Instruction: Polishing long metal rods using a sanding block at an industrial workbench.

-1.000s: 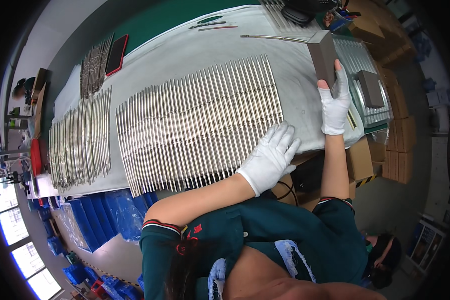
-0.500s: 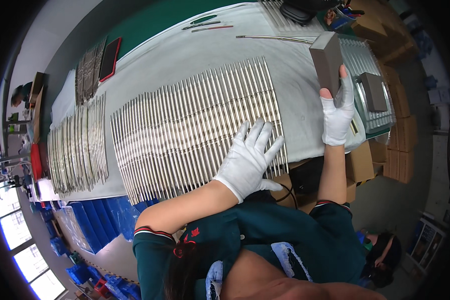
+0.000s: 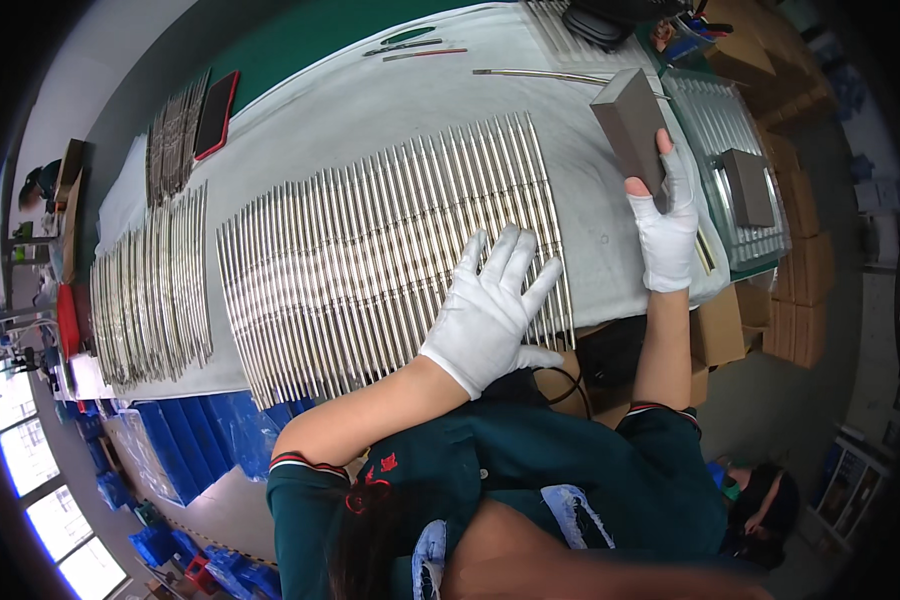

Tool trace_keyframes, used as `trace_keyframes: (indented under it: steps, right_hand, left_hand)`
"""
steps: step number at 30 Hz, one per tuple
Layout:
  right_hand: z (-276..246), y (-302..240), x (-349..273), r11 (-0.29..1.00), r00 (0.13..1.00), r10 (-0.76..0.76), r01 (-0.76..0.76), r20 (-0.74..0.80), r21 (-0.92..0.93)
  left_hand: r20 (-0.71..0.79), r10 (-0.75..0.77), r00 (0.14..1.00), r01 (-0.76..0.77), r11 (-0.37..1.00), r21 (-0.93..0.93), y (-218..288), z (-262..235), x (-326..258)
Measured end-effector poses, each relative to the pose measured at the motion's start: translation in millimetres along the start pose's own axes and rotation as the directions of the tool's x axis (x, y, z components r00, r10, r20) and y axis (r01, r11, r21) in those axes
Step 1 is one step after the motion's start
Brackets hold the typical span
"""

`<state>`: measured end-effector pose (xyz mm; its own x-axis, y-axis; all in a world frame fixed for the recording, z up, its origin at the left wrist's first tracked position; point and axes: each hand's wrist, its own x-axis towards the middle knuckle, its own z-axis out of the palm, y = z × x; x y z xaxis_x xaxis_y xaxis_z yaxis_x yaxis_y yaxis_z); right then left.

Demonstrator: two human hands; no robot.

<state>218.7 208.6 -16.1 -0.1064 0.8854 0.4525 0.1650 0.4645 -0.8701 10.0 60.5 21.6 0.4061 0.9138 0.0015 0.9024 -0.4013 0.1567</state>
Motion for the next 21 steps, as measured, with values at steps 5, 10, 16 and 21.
trace_keyframes:
  steps: [5, 10, 16, 21]
  right_hand:
    - [2, 6, 3, 0.989, 0.986, -0.05, 0.072, 0.162, -0.132]
    - [3, 12, 5, 0.969, 0.985, -0.048, 0.087, 0.168, -0.233]
    - [0, 17, 6, 0.978, 0.987, -0.018, 0.051, 0.159, -0.203]
    - [2, 24, 3, 0.97, 0.98, -0.079, 0.118, 0.181, -0.212]
  left_hand:
    - [-0.018, -0.038, 0.999, 0.037, 0.999, -0.037, 5, 5, 5]
    - [-0.019, -0.062, 0.998, 0.061, 0.997, -0.048, 31, 14, -2]
    - [-0.146, -0.054, 0.988, 0.055, 0.998, 0.006, 44, 34, -4]
    - [-0.247, 0.002, 0.969, 0.003, 1.0, 0.021, 45, 42, -12]
